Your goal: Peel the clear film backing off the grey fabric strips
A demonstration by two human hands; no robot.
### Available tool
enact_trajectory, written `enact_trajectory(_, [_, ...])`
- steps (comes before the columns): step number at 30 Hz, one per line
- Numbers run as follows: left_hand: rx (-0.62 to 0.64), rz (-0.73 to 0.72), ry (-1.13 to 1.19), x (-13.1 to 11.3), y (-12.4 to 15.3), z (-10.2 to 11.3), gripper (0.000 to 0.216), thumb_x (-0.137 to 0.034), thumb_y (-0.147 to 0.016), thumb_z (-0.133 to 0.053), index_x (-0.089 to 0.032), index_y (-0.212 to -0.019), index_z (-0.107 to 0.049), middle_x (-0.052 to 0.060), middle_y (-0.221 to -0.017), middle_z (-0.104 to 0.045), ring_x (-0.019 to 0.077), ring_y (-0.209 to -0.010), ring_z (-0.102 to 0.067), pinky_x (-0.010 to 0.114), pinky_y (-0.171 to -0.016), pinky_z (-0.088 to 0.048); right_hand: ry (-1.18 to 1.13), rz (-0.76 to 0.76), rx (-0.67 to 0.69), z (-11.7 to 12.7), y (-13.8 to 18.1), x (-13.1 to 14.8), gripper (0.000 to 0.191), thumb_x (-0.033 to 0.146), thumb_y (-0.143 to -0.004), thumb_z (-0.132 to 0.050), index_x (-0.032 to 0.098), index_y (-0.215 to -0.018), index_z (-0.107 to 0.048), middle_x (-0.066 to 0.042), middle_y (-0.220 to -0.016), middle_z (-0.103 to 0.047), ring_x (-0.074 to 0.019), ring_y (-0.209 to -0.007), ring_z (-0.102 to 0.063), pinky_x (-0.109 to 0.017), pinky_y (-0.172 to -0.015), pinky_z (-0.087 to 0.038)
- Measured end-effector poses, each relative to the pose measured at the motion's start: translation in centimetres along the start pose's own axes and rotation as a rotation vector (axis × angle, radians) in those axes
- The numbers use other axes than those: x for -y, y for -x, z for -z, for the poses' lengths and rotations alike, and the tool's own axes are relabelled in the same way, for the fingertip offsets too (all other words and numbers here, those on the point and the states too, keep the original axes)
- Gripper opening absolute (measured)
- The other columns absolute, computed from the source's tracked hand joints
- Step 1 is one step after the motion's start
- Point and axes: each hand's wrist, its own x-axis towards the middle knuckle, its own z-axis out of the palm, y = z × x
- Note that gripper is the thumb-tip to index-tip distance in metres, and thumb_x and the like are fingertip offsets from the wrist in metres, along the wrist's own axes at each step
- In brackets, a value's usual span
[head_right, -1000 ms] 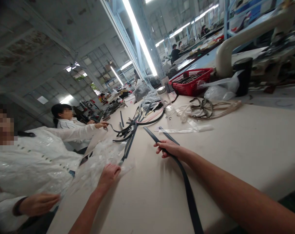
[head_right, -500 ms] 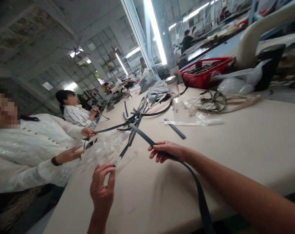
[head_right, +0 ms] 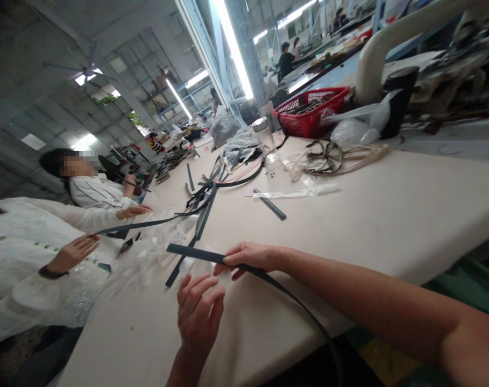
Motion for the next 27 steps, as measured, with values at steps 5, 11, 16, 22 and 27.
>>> enact_trajectory(5, [-0.011,0.099,0.21,-0.3,0.7,-0.4,0.029,-0.006,-0.08,-0.064,-0.027,-0.101,-0.063,0.003,-0.1,-0.07,0.0215,-0.101,-0.064,0.042,-0.099,-0.045,0.053,0.159,-0.182,0.4,0.0,1.1,0.046,0.052,-0.076,-0.075,0.014,-0.101,-0.076,-0.009,-0.108,-0.072,-0.0202,-0.101,-0.062,-0.028,-0.087,-0.045])
enact_trajectory(11, [-0.033,0.816,0.638,0.1,-0.5,-1.1,0.034,-0.045,-0.084,-0.066,-0.02,-0.107,-0.066,0.01,-0.107,-0.068,0.0238,-0.097,-0.064,0.033,-0.085,-0.05,0.121,0.232,-0.231,0.4,0.5,2.1,0.049,0.055,-0.074,-0.075,0.012,-0.098,-0.076,-0.008,-0.098,-0.074,-0.0204,-0.091,-0.063,-0.031,-0.085,-0.044])
enact_trajectory(16, [0.38,0.986,0.903,0.4,-2.9,-2.4,0.042,-0.048,-0.08,-0.07,-0.017,-0.108,-0.072,0.008,-0.099,-0.073,0.0245,-0.094,-0.064,0.031,-0.084,-0.048,0.169,0.245,-0.194,0.0,0.6,2.1,0.051,0.058,-0.072,-0.076,0.013,-0.094,-0.077,-0.007,-0.091,-0.074,-0.0178,-0.082,-0.06,-0.03,-0.079,-0.044])
enact_trajectory(22, [0.351,1.128,1.052,0.2,-3.2,-3.8,0.028,-0.041,-0.076,-0.075,-0.013,-0.077,-0.076,0.006,-0.076,-0.073,0.0164,-0.075,-0.063,0.026,-0.074,-0.049,0.168,0.229,-0.228,0.1,0.7,2.6,0.054,0.062,-0.068,-0.077,0.013,-0.092,-0.076,-0.008,-0.096,-0.074,-0.0197,-0.088,-0.063,-0.03,-0.08,-0.048])
enact_trajectory(27, [-0.103,1.446,1.376,1.3,-2.8,-3.6,0.038,-0.037,-0.051,-0.093,-0.014,-0.069,-0.07,0.002,-0.069,-0.071,0.0099,-0.061,-0.064,0.019,-0.063,-0.054,0.157,0.228,-0.357,0.1,2.1,4.1,0.054,0.066,-0.076,-0.066,0.014,-0.09,-0.072,-0.009,-0.097,-0.073,-0.015,-0.073,-0.065,-0.023,-0.062,-0.05])
